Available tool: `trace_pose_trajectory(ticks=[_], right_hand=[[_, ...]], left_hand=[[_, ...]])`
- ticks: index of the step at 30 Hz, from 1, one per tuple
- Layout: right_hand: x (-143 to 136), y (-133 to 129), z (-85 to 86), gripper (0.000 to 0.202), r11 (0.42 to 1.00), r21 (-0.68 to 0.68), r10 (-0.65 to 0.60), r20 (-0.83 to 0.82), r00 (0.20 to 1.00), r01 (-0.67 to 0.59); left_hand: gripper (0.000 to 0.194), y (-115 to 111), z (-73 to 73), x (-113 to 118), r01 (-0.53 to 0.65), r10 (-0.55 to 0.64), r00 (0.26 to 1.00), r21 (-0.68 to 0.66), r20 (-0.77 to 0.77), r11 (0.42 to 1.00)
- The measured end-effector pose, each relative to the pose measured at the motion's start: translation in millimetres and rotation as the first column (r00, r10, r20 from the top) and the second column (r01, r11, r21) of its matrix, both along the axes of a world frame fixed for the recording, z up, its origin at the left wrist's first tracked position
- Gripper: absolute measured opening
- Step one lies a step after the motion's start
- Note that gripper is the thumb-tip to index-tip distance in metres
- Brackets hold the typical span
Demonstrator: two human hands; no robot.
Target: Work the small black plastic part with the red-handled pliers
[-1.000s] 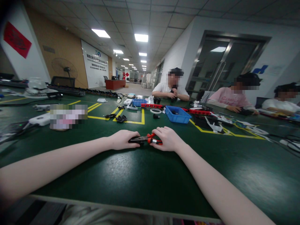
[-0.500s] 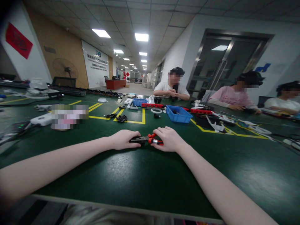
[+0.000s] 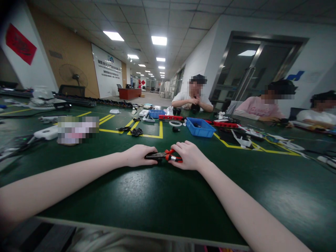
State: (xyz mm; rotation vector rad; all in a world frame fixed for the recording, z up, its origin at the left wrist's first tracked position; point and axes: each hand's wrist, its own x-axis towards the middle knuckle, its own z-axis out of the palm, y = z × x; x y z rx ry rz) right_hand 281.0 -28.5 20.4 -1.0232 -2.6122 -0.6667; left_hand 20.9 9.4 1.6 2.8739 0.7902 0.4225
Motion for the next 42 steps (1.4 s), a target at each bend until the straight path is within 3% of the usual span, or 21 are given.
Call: trace_pose_trajectory(ticks=[42], right_hand=[[6.1,4.8,2.9,0.036,0.998,0.047,0.035,-0.008,0.999,-0.035]], left_hand=[[0.034,-2.9,0.7,0.3,-0.004,0.004,1.000,0.029,-0.002,1.000]])
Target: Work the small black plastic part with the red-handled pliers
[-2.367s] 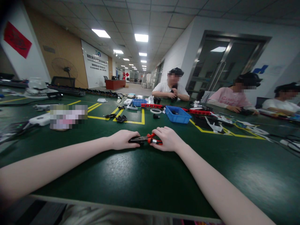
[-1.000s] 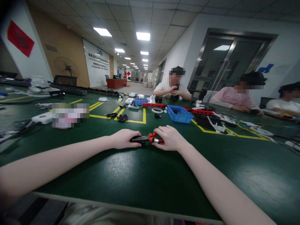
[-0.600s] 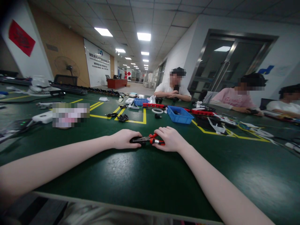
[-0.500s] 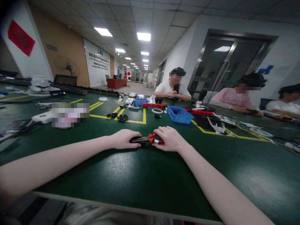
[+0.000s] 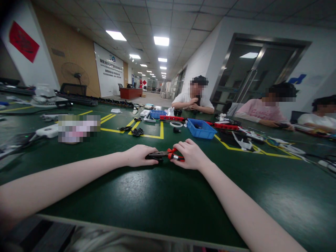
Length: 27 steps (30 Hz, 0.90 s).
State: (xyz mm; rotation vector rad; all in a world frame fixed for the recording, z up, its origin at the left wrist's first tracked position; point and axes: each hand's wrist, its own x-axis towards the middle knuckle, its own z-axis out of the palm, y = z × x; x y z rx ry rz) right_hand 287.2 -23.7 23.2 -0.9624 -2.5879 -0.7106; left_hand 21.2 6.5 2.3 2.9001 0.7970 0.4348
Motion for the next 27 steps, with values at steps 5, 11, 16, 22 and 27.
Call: trace_pose_trajectory(ticks=[5,11,16,22,27], right_hand=[[1.1,0.0,0.4,0.037,1.000,-0.006,0.003,-0.003,1.000,-0.004],[-0.5,-1.7,1.3,0.039,1.000,0.006,-0.001,0.008,1.000,0.001],[-0.9,-2.2,1.3,0.038,1.000,-0.001,-0.007,0.014,1.000,0.007],[1.9,0.9,-1.3,0.041,0.999,0.032,0.007,0.014,1.000,-0.007],[2.8,1.2,-2.4,0.043,0.995,0.098,0.005,0.027,1.000,-0.007]], left_hand=[[0.034,-0.8,1.6,-0.4,-0.009,0.009,1.000,-0.010,-0.002,1.000],[0.037,-2.0,3.8,-0.1,-0.010,0.010,1.000,-0.023,-0.016,1.000],[0.037,-2.2,4.0,-0.3,-0.014,0.013,1.000,-0.023,-0.016,1.000],[0.038,-1.1,2.2,-0.4,0.000,0.000,1.000,-0.006,-0.017,1.000],[0.040,-0.3,2.1,0.0,0.000,0.000,1.000,0.003,-0.025,1.000]])
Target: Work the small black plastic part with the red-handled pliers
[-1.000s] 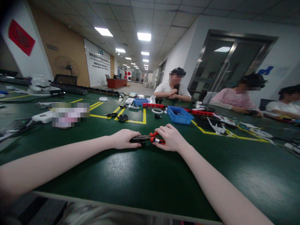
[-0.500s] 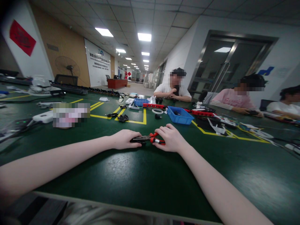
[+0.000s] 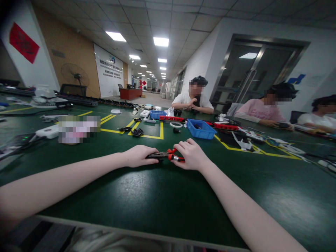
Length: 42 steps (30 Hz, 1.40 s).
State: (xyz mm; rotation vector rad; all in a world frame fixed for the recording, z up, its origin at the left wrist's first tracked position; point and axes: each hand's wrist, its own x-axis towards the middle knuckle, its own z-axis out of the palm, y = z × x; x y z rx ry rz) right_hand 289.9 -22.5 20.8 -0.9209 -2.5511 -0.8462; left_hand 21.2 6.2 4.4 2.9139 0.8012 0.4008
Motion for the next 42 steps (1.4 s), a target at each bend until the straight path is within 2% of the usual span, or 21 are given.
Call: trace_pose_trajectory(ticks=[11,17,22,27,35,42], right_hand=[[1,0,0.3,0.044,1.000,0.020,-0.010,0.006,1.000,0.010],[-1,-1,0.5,0.041,0.998,-0.054,-0.018,-0.019,1.000,0.017],[-7,-4,-2.3,0.037,0.989,-0.140,-0.049,-0.059,0.997,0.041],[-9,-4,-2.7,0.035,0.974,-0.220,-0.076,-0.067,0.995,0.060],[-5,-1,4.1,0.035,0.979,-0.193,-0.069,-0.032,0.997,0.061],[-5,-2,2.0,0.035,0.977,-0.199,-0.079,-0.033,0.996,0.071]], left_hand=[[0.040,1,0.1,0,0.000,0.001,1.000,-0.023,0.011,1.000],[0.040,6,-4.8,0,-0.021,0.033,0.995,-0.126,0.091,0.992],[0.040,7,-5.8,-1,-0.009,0.026,0.994,-0.152,0.106,0.988],[0.040,6,-3.7,-1,-0.020,0.034,0.995,-0.150,0.089,0.988],[0.040,6,-4.0,-1,-0.024,0.032,0.997,-0.115,0.068,0.993],[0.040,6,-5.0,-1,-0.018,0.026,0.997,-0.107,0.072,0.994]])
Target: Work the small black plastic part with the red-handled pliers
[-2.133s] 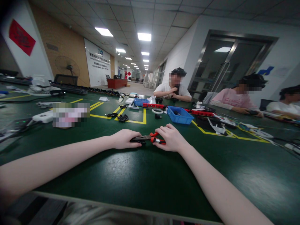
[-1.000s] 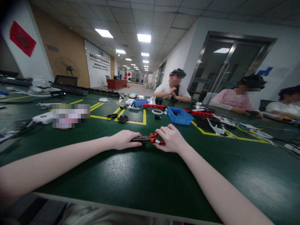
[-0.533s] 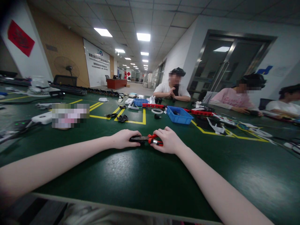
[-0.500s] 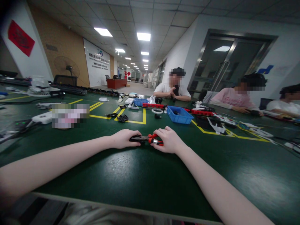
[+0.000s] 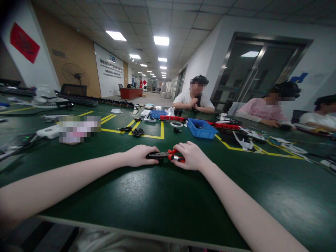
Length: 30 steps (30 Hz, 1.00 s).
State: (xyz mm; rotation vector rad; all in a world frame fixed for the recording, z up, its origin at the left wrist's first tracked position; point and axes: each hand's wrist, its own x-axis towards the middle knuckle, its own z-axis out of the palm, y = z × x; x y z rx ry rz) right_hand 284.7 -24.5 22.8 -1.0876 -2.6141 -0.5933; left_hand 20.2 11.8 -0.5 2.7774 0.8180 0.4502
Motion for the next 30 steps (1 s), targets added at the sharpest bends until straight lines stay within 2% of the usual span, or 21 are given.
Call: trace_pose_trajectory(ticks=[14,23,30], right_hand=[[0.3,0.4,-2.4,0.036,0.999,-0.040,-0.016,-0.016,1.000,0.015],[5.7,3.5,-4.8,0.041,0.997,0.066,0.049,-0.002,0.999,-0.048],[4.7,4.1,-6.1,0.040,0.998,0.047,0.040,-0.036,0.999,-0.039]], left_hand=[[0.039,-1.5,1.4,0.1,0.008,-0.006,0.999,0.049,-0.039,0.999],[0.038,-2.8,3.0,0.3,0.014,-0.011,0.999,0.064,-0.042,0.998],[0.036,-2.3,1.9,0.8,0.017,-0.015,0.999,0.061,-0.034,0.998]])
